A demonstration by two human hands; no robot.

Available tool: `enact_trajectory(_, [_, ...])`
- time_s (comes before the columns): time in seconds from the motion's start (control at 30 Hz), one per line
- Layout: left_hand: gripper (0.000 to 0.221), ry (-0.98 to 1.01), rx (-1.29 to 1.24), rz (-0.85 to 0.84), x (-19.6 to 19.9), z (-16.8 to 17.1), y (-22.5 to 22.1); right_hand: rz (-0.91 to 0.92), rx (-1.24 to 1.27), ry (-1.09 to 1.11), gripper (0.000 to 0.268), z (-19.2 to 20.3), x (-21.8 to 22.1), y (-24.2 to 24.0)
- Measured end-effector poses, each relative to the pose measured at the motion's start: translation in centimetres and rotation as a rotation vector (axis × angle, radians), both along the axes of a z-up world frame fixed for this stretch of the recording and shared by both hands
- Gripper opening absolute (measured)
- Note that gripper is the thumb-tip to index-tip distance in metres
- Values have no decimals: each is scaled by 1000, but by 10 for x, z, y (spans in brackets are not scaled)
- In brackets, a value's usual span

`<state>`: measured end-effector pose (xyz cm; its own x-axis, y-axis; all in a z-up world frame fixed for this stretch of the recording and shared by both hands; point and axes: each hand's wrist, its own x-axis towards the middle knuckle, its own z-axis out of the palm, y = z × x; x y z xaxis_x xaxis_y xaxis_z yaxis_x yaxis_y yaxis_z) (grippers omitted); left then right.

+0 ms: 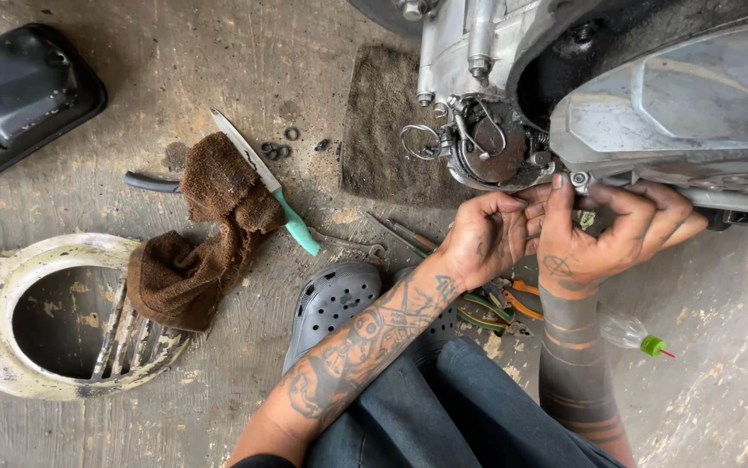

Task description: The person sits on the workshop floor beside a scooter and works on its rear engine area. They use a socket wrench on bolts, pick up and reposition a metal bracket, use pliers and a screwdriver on fasteners, and wipe parts with a cloth while handling small bolts and washers.

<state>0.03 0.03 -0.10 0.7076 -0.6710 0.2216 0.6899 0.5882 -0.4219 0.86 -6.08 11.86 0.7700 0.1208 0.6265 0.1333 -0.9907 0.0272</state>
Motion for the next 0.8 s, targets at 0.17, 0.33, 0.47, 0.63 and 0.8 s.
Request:
enact_trajectory(0.17, [49, 37, -66, 4, -2, -4, -6, 54, -17, 24, 24, 5, -1, 4])
enact_trajectory(0.33, [51, 13, -66, -2, 1, -4, -2, 62, 2, -30, 13, -4, -1, -7])
enact_trajectory(0.47, [49, 26, -65, 7, -1, -7, -6, -4, 1, -15, 38, -2, 0, -4])
enact_trajectory(0.63, [48, 19, -15, -10, 0, -7, -5, 46, 18, 0, 19, 2, 0, 4])
enact_trajectory(0.8, [55, -2, -45, -8, -1, -8, -7, 20, 16, -15, 18, -2, 0, 2])
